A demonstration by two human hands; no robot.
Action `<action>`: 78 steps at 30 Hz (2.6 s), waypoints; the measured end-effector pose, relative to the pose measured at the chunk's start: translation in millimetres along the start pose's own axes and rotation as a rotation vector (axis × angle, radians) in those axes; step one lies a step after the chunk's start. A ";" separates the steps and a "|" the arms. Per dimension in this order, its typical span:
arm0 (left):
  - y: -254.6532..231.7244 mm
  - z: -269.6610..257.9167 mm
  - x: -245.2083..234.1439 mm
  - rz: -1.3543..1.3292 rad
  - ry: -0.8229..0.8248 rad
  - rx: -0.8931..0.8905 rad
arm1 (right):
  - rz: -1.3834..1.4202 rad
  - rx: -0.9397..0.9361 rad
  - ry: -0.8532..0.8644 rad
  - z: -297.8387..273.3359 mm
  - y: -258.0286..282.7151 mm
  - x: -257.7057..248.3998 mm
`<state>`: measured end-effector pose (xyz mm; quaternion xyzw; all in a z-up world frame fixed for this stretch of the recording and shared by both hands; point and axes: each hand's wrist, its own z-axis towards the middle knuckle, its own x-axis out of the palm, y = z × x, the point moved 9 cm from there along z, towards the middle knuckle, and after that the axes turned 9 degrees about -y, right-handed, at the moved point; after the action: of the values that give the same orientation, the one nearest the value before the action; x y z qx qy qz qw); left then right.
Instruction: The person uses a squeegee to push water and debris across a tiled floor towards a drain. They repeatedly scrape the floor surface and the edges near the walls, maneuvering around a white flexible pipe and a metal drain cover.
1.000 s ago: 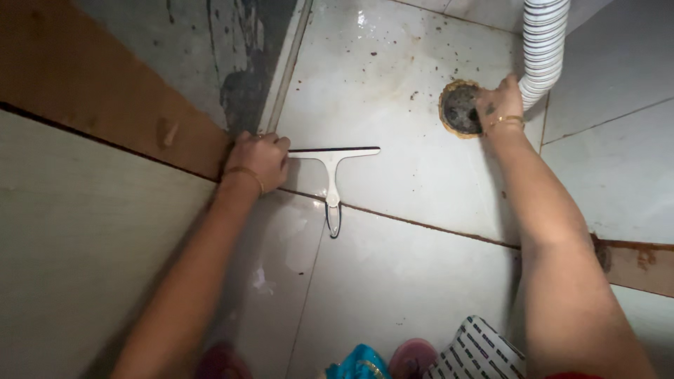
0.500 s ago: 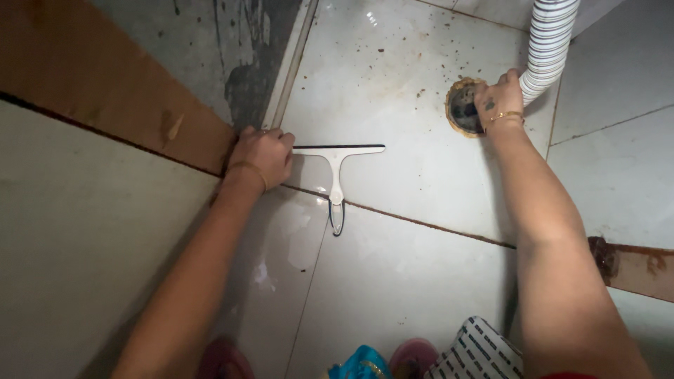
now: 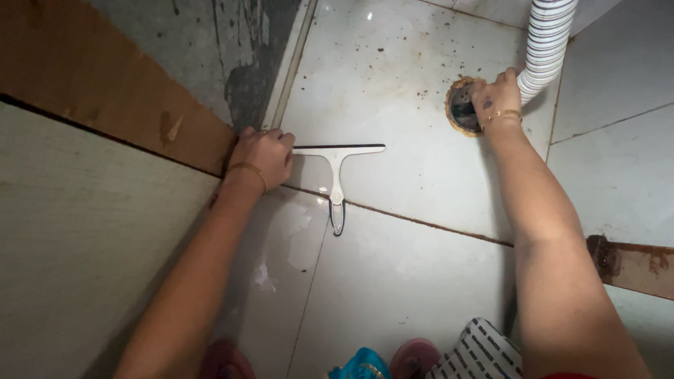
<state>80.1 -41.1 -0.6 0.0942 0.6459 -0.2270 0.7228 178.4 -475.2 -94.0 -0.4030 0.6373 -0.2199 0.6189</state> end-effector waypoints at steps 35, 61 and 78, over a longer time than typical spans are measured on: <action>13.6 4.0 27.0 0.032 0.081 0.025 | 1.664 0.309 0.085 -91.9 185.1 -191.5; 32.0 -5.3 18.4 0.081 0.009 0.098 | 1.521 1.093 -0.261 -170.9 52.6 208.3; 21.8 -6.6 8.6 0.058 -0.017 0.118 | 1.292 -0.033 0.111 -47.5 88.6 -217.0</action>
<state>84.5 -20.9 -13.4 0.1534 0.6223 -0.2442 0.7277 91.4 -263.8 -23.8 0.0642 0.7857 0.1863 0.5864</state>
